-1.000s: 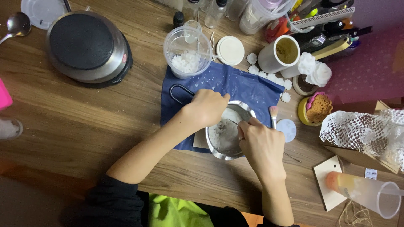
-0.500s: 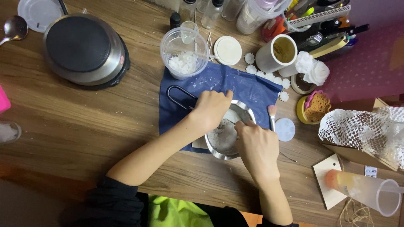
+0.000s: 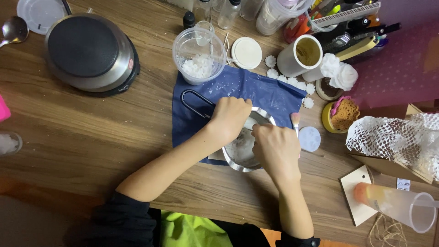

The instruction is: Stirring a white substance, likely wax or powder, in a small metal pot using a thin tool on a workbench.

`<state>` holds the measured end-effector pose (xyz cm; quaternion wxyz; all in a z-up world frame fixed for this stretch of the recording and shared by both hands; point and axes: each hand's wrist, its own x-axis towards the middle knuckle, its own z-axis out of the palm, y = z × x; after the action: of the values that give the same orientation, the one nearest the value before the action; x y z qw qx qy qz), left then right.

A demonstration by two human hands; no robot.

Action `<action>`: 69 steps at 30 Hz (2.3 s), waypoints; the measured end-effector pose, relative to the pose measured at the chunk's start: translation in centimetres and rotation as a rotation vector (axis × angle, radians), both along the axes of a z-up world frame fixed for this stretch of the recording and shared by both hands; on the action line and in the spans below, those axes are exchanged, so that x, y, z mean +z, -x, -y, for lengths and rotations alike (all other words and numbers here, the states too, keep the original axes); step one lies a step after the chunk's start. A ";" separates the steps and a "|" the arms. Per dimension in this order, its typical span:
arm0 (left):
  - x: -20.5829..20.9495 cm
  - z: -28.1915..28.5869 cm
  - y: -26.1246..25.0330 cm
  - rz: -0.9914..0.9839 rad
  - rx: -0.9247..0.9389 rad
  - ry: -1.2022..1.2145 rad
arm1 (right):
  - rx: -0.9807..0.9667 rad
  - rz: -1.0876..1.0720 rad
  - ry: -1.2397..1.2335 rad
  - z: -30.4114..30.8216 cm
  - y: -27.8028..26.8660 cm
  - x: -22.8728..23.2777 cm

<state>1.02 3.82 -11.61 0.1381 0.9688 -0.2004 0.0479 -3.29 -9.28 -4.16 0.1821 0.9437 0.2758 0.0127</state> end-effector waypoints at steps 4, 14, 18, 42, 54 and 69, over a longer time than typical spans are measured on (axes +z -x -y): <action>-0.5 0.4 0.5 0.091 0.061 -0.035 | 0.051 -0.030 -0.039 -0.2 -1.2 0.9; -1.0 0.7 0.7 0.226 0.123 -0.016 | 0.056 -0.114 -0.036 -1.5 -2.2 2.7; -0.7 0.5 0.8 0.194 0.099 -0.023 | 0.012 -0.234 -0.093 -1.9 -3.0 4.1; 1.3 -0.4 0.4 -0.156 0.104 -0.038 | -0.113 -0.214 -0.005 -2.1 1.3 7.0; 1.6 -0.4 0.6 -0.207 0.053 -0.160 | -0.142 -0.191 -0.070 0.0 0.5 2.3; -0.9 0.6 0.4 -0.022 0.086 -0.104 | -0.115 -0.089 -0.021 -1.6 1.3 0.0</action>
<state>0.64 3.20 -12.53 0.0877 0.9828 -0.1594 0.0326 -4.62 -7.68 -4.12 0.1601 0.9595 0.2290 -0.0369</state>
